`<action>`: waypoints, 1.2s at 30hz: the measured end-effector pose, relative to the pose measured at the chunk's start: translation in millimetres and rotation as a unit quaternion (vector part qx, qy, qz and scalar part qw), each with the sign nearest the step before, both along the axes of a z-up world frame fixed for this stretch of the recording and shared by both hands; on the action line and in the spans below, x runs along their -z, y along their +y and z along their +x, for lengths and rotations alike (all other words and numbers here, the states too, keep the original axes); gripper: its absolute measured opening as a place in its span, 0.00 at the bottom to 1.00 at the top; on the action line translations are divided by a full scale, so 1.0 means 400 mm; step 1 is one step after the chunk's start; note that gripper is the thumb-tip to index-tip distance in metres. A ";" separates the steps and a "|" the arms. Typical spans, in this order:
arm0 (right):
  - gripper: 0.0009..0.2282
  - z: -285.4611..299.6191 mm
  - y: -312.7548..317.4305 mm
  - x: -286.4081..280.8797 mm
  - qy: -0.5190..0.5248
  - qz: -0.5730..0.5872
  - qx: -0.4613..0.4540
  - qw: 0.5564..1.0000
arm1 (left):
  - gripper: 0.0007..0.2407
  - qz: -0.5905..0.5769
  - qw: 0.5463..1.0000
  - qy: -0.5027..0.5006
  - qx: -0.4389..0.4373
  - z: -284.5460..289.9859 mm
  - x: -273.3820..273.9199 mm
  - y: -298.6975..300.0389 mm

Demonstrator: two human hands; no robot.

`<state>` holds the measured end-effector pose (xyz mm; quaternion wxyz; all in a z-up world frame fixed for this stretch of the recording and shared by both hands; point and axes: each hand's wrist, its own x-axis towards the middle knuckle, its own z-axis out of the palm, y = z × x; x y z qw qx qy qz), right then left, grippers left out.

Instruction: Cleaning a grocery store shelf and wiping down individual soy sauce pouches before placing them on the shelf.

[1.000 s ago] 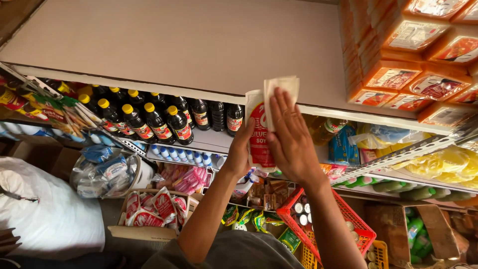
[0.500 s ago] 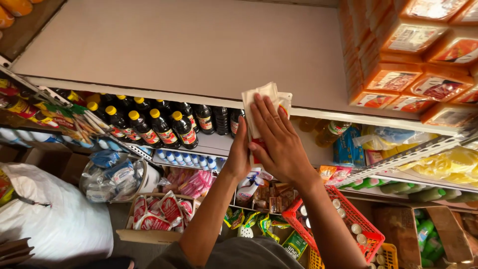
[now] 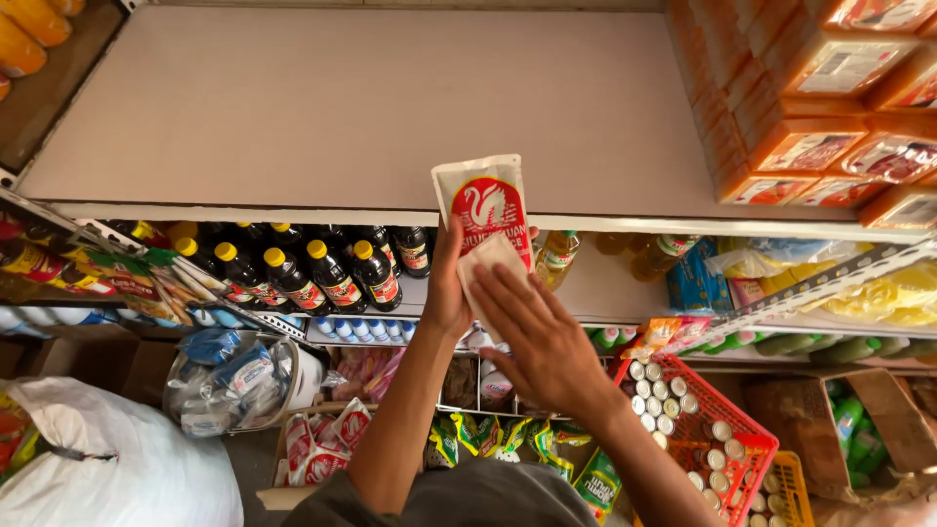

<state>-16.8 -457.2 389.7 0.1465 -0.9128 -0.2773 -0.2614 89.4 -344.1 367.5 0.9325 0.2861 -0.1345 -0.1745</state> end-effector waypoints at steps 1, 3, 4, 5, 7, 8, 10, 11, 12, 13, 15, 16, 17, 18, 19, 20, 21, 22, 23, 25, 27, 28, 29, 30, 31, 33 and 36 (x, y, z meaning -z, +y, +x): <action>0.28 0.028 -0.006 0.001 0.003 0.001 0.005 1.000 | 0.28 0.001 1.000 0.003 0.005 0.021 0.020 0.004; 0.26 0.079 -0.026 0.003 -0.010 0.037 0.039 0.998 | 0.30 0.102 0.993 -0.059 -0.028 0.058 0.062 0.006; 0.26 0.097 -0.030 -0.013 -0.007 0.038 0.045 0.998 | 0.30 0.102 0.993 -0.057 -0.022 0.053 0.052 0.001; 0.26 0.115 -0.034 -0.029 -0.001 0.069 0.049 0.996 | 0.28 0.105 0.992 -0.072 -0.018 0.048 0.042 -0.004; 0.26 0.122 -0.016 -0.040 0.008 0.101 0.055 0.993 | 0.26 0.110 0.990 -0.085 -0.013 0.043 0.027 -0.003; 0.26 0.118 0.003 -0.037 -0.009 0.107 0.038 0.993 | 0.25 0.107 0.991 -0.078 -0.025 0.051 0.020 -0.002; 0.27 0.093 0.044 -0.024 -0.027 0.112 0.025 0.993 | 0.25 0.102 0.992 -0.073 -0.032 0.041 -0.034 -0.003; 0.24 0.073 0.068 -0.012 -0.040 0.076 0.040 0.996 | 0.27 0.097 0.992 -0.050 -0.063 0.023 -0.080 -0.003; 0.21 0.050 0.094 0.002 -0.051 0.041 0.054 0.996 | 0.28 0.094 0.991 -0.026 -0.095 0.001 -0.124 0.000; 0.21 0.049 0.091 0.020 -0.050 0.040 0.059 0.996 | 0.28 0.093 0.991 -0.025 -0.091 0.011 -0.111 0.003; 0.20 0.051 0.084 0.055 -0.099 -0.023 0.100 0.990 | 0.27 0.027 0.994 0.055 -0.086 0.035 -0.088 0.008; 0.20 0.055 0.080 0.064 -0.097 -0.024 0.101 0.990 | 0.27 0.027 0.994 0.057 -0.084 0.044 -0.069 0.007; 0.21 0.057 0.077 0.073 -0.105 -0.027 0.116 0.987 | 0.26 -0.009 0.996 0.071 -0.056 0.052 -0.049 0.006; 0.21 0.066 0.069 0.079 -0.118 -0.033 0.133 0.984 | 0.24 -0.048 0.995 0.081 -0.025 0.067 -0.034 0.000; 0.21 0.075 0.066 0.062 -0.120 -0.035 0.136 0.983 | 0.24 -0.050 0.995 0.079 -0.021 0.078 -0.025 -0.013; 0.22 0.082 0.062 0.044 -0.094 0.011 0.142 0.985 | 0.26 -0.025 0.996 0.083 -0.034 0.087 -0.016 -0.026; 0.23 0.088 0.058 0.026 -0.068 0.056 0.148 0.985 | 0.27 0.000 0.995 0.086 -0.047 0.095 -0.007 -0.040; 0.23 0.096 0.054 -0.003 -0.068 0.055 0.148 0.985 | 0.27 -0.001 0.995 0.087 -0.047 0.097 0.011 -0.037; 0.24 0.105 0.049 -0.031 -0.033 0.134 0.120 0.983 | 0.26 0.011 0.997 0.067 -0.035 0.099 0.030 -0.035; 0.24 0.112 0.053 -0.063 0.004 0.214 0.090 0.973 | 0.25 0.024 0.998 0.049 -0.024 0.110 0.060 -0.032; 0.24 0.106 0.064 -0.070 -0.006 0.243 0.070 0.967 | 0.23 -0.018 0.999 0.049 -0.017 0.127 0.086 -0.036; 0.24 0.093 0.073 -0.047 -0.006 0.243 0.070 0.968 | 0.23 -0.019 0.999 0.049 -0.017 0.109 0.024 -0.025; 0.24 0.080 0.081 -0.024 -0.014 0.226 0.080 0.971 | 0.24 -0.044 0.998 0.048 -0.017 0.090 -0.037 -0.014; 0.25 0.070 0.088 -0.002 -0.023 0.207 0.088 0.974 | 0.24 -0.072 0.996 0.046 -0.018 0.073 -0.100 -0.003; 0.25 0.053 0.091 0.014 -0.025 0.205 0.085 0.975 | 0.24 -0.074 0.996 0.044 -0.019 0.079 -0.092 0.004; 0.25 0.021 0.097 0.047 0.041 0.181 0.117 0.976 | 0.29 -0.133 0.990 0.025 0.028 0.092 -0.073 0.021; 0.32 0.071 0.080 0.032 0.017 0.217 0.117 0.969 | 0.25 0.052 0.996 -0.055 -0.056 0.084 0.041 -0.029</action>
